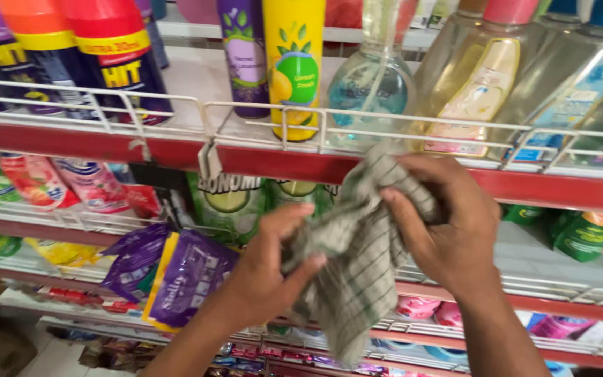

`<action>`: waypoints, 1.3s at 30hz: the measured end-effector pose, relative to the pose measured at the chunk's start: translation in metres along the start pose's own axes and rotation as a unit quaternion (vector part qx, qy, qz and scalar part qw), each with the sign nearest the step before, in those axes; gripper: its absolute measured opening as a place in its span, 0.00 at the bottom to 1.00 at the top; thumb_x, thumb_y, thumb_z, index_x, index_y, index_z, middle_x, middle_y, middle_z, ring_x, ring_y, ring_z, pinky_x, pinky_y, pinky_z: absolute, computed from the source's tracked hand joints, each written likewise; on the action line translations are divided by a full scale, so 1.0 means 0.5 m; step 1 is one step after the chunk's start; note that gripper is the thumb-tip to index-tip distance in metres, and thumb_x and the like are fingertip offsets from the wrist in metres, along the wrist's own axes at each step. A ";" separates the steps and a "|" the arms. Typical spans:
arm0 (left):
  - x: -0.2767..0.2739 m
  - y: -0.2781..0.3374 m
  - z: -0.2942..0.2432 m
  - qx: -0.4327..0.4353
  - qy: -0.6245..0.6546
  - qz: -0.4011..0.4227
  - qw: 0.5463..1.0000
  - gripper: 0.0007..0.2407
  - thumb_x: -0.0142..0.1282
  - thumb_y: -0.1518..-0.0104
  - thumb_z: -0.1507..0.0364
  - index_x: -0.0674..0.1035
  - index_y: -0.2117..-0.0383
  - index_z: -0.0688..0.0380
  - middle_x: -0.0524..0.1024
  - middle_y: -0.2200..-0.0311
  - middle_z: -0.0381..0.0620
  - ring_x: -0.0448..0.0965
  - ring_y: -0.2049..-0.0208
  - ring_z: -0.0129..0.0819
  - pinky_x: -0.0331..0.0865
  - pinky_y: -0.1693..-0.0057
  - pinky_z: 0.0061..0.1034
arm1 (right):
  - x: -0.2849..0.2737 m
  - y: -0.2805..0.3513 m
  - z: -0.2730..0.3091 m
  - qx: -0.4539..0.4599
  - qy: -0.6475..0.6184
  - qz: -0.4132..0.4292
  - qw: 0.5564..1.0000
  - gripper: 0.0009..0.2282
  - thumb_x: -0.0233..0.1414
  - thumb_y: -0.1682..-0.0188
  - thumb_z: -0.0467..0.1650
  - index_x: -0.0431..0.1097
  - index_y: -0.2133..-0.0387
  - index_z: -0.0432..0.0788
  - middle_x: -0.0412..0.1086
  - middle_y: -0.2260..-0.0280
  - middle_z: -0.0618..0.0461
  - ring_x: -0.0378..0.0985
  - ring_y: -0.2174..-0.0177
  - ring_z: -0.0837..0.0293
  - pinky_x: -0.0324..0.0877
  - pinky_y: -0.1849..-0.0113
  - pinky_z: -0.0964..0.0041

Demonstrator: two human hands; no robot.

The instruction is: The person wipes a metal shelf with a cloth, then repeatedly picks snack packets from a cardboard box, scans their barcodes with a handheld scanner, and places them on the shelf. The person handles multiple snack packets and uses a barcode scanner throughout.

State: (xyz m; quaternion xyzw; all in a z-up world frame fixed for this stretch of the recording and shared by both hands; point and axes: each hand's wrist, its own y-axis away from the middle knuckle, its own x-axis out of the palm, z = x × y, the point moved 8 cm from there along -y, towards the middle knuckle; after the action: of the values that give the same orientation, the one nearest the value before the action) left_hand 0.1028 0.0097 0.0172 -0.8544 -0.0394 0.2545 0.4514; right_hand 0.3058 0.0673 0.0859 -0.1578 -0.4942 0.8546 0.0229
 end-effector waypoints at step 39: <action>0.395 -0.194 -0.073 0.114 -0.419 -0.051 0.899 0.21 0.51 0.31 0.67 0.69 0.31 0.51 0.57 0.27 0.43 0.44 0.25 0.59 0.34 0.25 0.59 | -0.250 0.068 -0.183 -0.264 0.437 0.052 0.858 0.19 0.52 0.44 0.31 0.73 0.39 0.50 0.65 0.37 0.47 0.61 0.35 0.41 0.41 0.35 0.31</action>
State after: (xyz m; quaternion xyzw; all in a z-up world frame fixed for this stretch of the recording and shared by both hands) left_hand 0.3070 0.0979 0.0320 -0.6083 -0.2396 0.5683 0.4995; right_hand 0.4553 0.1020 0.0458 -0.5411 -0.6314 0.5350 0.1496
